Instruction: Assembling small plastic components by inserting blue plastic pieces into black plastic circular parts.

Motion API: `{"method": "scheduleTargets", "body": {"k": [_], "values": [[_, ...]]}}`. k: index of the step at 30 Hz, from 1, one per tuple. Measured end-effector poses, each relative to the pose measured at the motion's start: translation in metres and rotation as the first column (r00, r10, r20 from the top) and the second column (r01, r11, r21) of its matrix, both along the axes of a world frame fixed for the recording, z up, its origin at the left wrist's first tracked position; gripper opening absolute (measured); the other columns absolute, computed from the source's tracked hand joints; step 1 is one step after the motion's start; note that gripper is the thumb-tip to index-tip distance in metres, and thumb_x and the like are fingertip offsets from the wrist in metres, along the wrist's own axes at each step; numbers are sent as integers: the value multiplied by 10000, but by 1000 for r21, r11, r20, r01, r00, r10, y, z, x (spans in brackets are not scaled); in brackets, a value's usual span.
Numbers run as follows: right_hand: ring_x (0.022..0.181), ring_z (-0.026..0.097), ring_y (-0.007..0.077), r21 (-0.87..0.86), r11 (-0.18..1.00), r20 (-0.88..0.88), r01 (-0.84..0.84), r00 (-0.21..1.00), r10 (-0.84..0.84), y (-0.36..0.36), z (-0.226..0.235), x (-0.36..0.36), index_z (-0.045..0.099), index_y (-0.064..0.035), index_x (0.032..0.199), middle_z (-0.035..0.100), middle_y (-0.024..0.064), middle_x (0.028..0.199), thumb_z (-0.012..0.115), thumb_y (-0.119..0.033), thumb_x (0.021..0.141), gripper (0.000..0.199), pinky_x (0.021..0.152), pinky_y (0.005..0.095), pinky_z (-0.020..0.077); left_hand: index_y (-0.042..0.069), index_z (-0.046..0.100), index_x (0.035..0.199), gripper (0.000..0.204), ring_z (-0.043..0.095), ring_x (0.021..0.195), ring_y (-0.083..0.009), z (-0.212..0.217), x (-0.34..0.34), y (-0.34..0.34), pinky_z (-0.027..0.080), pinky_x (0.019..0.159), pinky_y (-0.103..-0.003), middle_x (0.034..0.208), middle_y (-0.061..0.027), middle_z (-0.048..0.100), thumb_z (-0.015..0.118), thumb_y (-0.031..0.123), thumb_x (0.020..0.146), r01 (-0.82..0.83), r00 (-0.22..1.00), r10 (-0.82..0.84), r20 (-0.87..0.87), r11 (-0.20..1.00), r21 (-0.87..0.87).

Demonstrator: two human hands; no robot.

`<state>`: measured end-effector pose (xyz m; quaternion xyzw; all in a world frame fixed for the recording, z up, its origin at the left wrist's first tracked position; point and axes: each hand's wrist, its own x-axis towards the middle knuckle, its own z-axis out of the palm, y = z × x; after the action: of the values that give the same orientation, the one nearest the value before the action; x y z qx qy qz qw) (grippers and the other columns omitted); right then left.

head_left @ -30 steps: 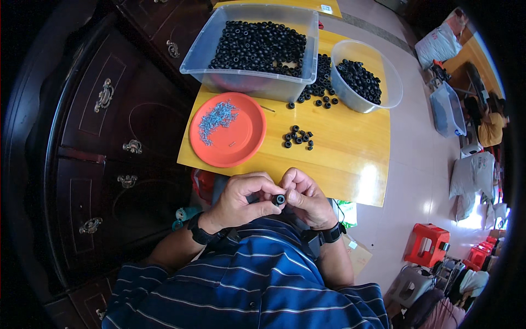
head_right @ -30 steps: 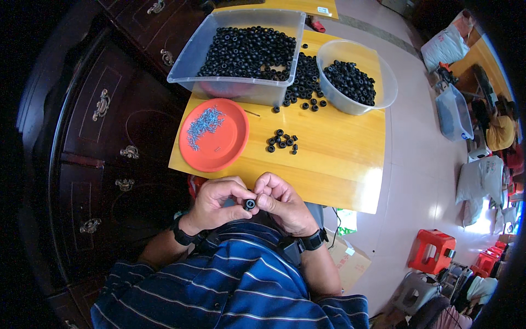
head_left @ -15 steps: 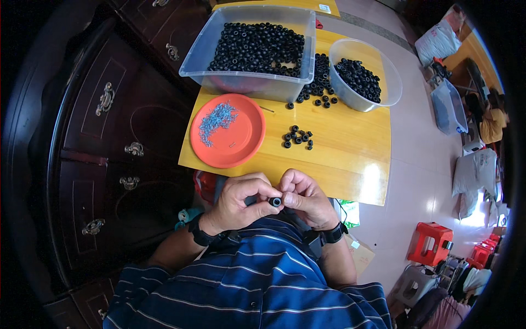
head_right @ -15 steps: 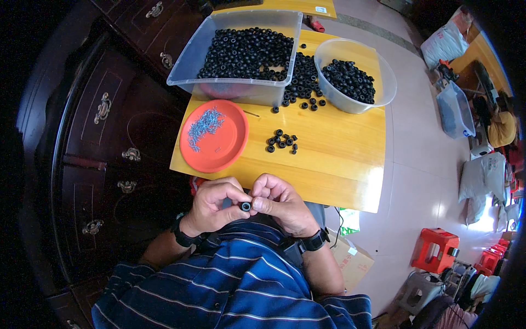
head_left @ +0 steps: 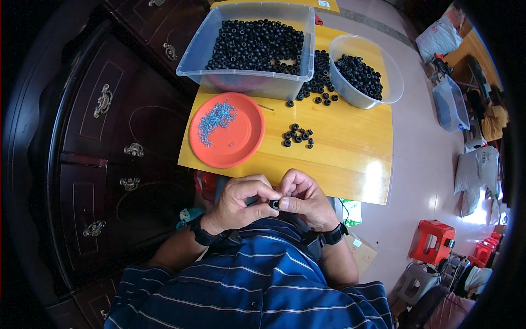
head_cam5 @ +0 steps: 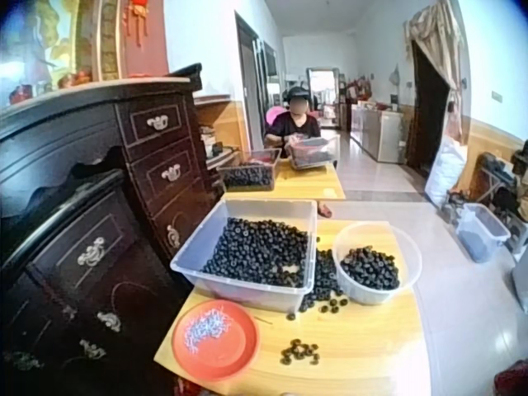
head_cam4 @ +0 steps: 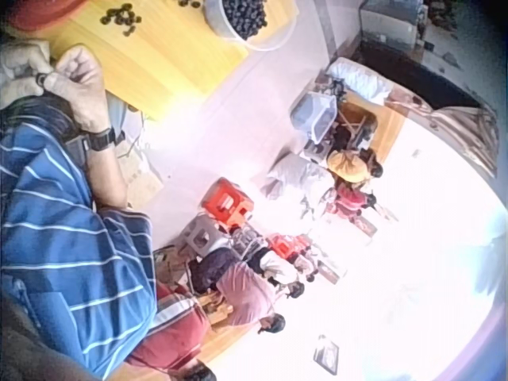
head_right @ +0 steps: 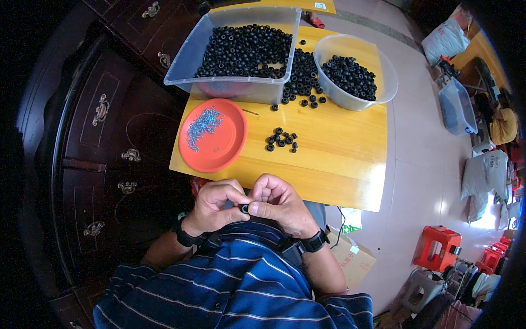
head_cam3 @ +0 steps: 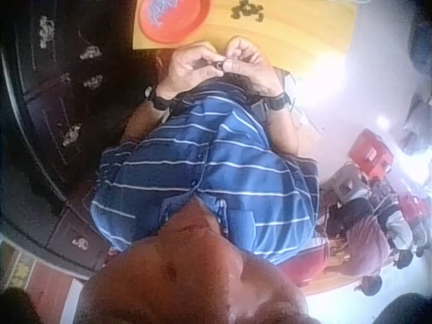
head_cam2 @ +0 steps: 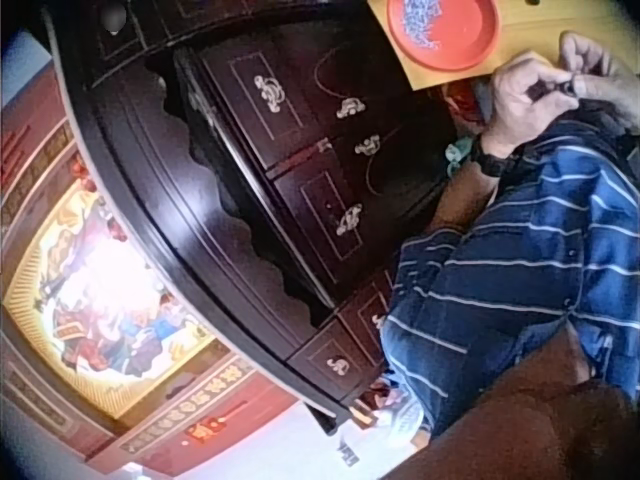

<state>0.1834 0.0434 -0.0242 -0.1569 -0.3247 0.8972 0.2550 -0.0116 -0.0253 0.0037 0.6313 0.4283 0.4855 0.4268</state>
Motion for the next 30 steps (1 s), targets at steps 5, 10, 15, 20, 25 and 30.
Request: {"method": "scheduleTargets", "body": {"k": [5,10,15,20,25,30], "values": [[751,563,27,-6,999,12,32,999,-32,2,4,-3,590,-81,987,619,-44,856,767,-29,878,214,712,183,466,25,702,959,208,600,713,-119,-7,-2,1,458,659,-254,812,-39,648,831,92,811,-11,998,12,55,1000,-21],[744,544,20,-16,999,41,44,998,-44,6,1,-6,585,-84,981,606,-53,847,755,-21,886,205,694,182,445,21,699,976,216,589,730,-114,-8,-4,7,457,678,-252,814,-32,634,827,92,816,-11,998,13,64,999,-34],[773,544,17,27,999,80,26,996,-28,14,0,-9,582,-85,973,605,-59,863,718,-14,914,164,703,185,435,5,670,1104,328,567,759,-89,-11,-12,4,463,702,-237,846,-9,606,816,61,816,-21,1000,22,1,989,-147],[862,605,56,159,986,140,44,988,-67,47,11,3,593,-83,984,649,-29,935,684,-13,929,127,796,222,482,10,674,1125,344,586,766,-67,5,-20,15,486,704,-222,848,1,612,793,-7,803,-64,996,81,43,953,-296],[890,649,102,596,757,251,268,834,-492,123,42,36,611,-59,977,682,22,934,677,-30,937,82,819,258,520,-15,692,1025,222,611,712,-93,15,-48,29,495,652,-230,820,-36,621,744,-47,812,-321,925,276,-259,935,-150],[843,647,106,952,225,131,205,392,-910,185,68,53,631,-2,1001,673,26,933,704,-38,905,126,778,258,519,-15,696,1017,211,580,659,-92,11,-76,35,481,613,-245,789,-48,605,741,-5,811,-456,793,375,-481,888,-59]]}}
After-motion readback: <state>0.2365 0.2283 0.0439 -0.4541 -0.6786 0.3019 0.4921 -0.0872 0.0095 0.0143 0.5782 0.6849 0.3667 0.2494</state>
